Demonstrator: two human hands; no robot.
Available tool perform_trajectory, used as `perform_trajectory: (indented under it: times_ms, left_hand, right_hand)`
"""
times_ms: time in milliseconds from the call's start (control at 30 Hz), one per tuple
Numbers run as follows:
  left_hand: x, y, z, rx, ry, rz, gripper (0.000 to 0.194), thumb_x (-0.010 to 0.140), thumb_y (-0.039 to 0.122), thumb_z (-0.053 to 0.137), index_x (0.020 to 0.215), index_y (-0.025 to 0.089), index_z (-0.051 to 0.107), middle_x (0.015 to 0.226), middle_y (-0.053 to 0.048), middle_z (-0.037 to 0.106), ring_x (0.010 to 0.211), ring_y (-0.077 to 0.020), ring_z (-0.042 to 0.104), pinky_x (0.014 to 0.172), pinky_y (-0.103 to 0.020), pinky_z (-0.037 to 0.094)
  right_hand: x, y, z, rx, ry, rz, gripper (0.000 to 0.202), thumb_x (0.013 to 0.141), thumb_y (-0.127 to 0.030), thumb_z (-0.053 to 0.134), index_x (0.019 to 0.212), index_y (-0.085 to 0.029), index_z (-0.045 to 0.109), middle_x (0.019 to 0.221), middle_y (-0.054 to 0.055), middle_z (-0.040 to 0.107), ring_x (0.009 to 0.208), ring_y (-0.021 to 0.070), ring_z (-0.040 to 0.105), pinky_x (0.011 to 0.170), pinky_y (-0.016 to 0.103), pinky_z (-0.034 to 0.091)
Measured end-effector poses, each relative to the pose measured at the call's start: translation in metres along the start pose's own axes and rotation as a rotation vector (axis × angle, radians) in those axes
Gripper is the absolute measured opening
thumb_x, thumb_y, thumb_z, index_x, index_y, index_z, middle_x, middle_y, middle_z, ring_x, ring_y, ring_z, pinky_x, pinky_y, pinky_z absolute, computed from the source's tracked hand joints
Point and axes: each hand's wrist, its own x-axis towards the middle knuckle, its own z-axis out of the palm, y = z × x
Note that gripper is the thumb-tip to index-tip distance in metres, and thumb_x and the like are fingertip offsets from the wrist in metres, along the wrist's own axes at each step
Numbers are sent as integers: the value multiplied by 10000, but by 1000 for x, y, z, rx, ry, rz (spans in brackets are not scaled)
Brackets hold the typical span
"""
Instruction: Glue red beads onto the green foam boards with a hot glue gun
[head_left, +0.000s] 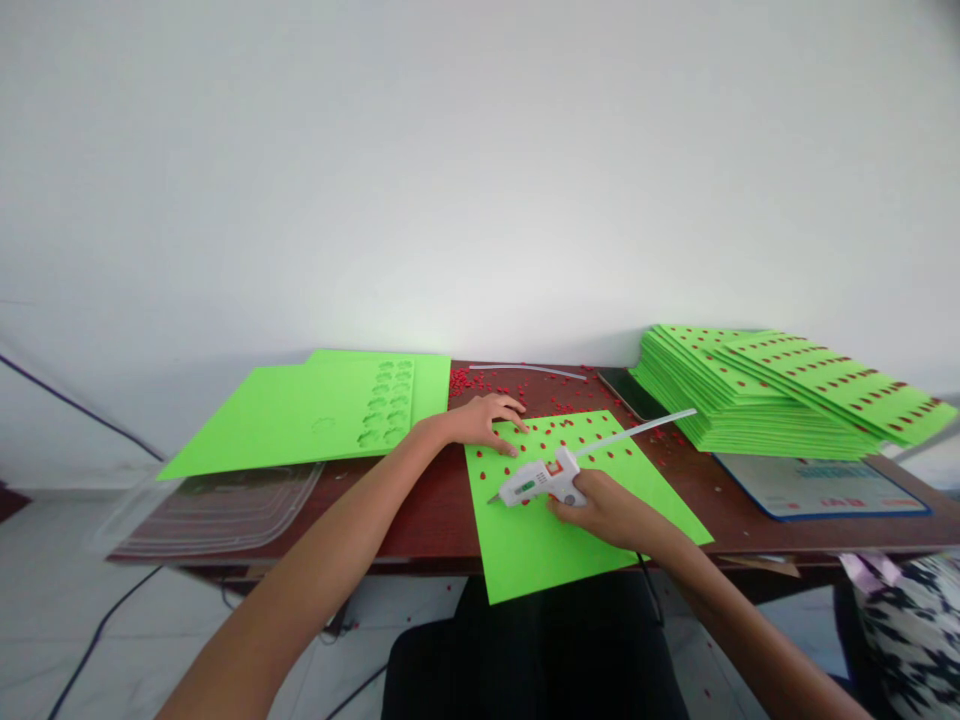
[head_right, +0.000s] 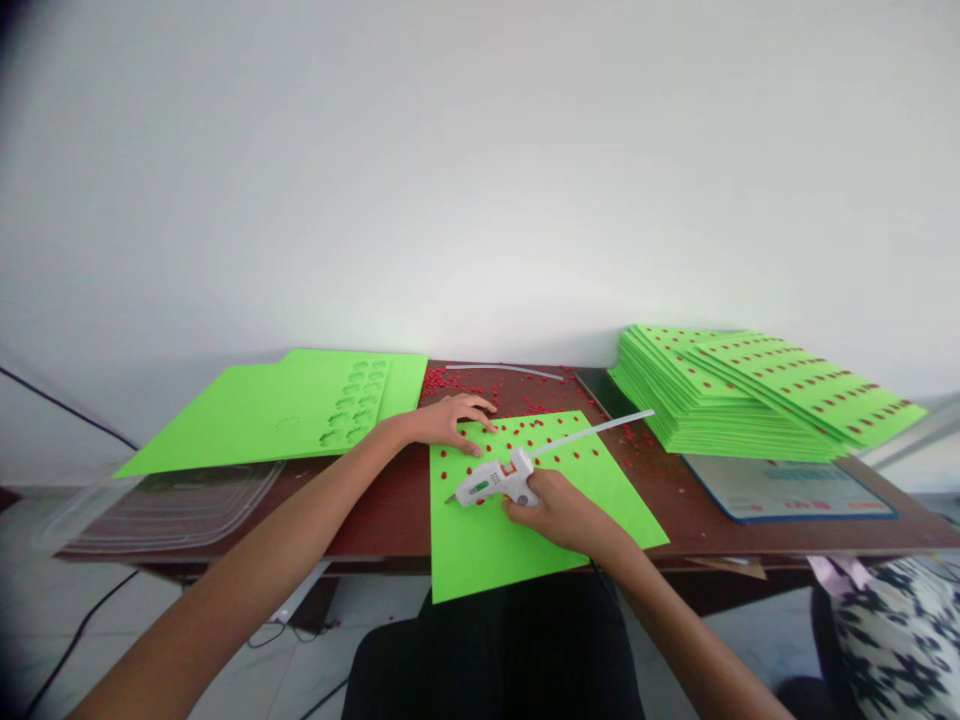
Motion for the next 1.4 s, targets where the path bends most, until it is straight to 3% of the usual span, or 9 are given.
perform_trajectory:
  times_ms: [367,633,900,1400]
  left_hand:
    - [0,2,-1,-2,-4,6,513,762,614,787,1198,350,730,1492,-64,516,1378,-325,455,1168,-493,287]
    - [1,3,-2,5,-15,2,527,760,632,779,1200,344,729,1497,-59,513,1383,-329,449,1165,-489,297]
    - [1,4,-2,0,-9,-3,507,757,614,791,1184,349,735,1495,-55,515,1387,-322,449,1172,-489,297]
    - [0,5,-3,17,-16,-14,522,756,636,780,1197,361,725,1504,-41,509,1390,-319,450,1182,-499,287]
  right_hand:
    - [1,4,-6,24,-61,9,230,870,-359,641,761,-157,656,657,23,622,544,131,472,518,259,306]
    - [2,3,-6,26,-19,46,333,852,-463,671,713,-164,625,645,14,588,567,131,456,512,256,279]
    - [-11,29,-20,-3,-22,124,393,870,-506,639,676,-169,583,615,-1,545,543,121,426,506,261,257]
    - [-12,27,-17,-51,-35,80,297,913,-381,594,719,-156,599,655,26,584,567,129,451,545,263,284]
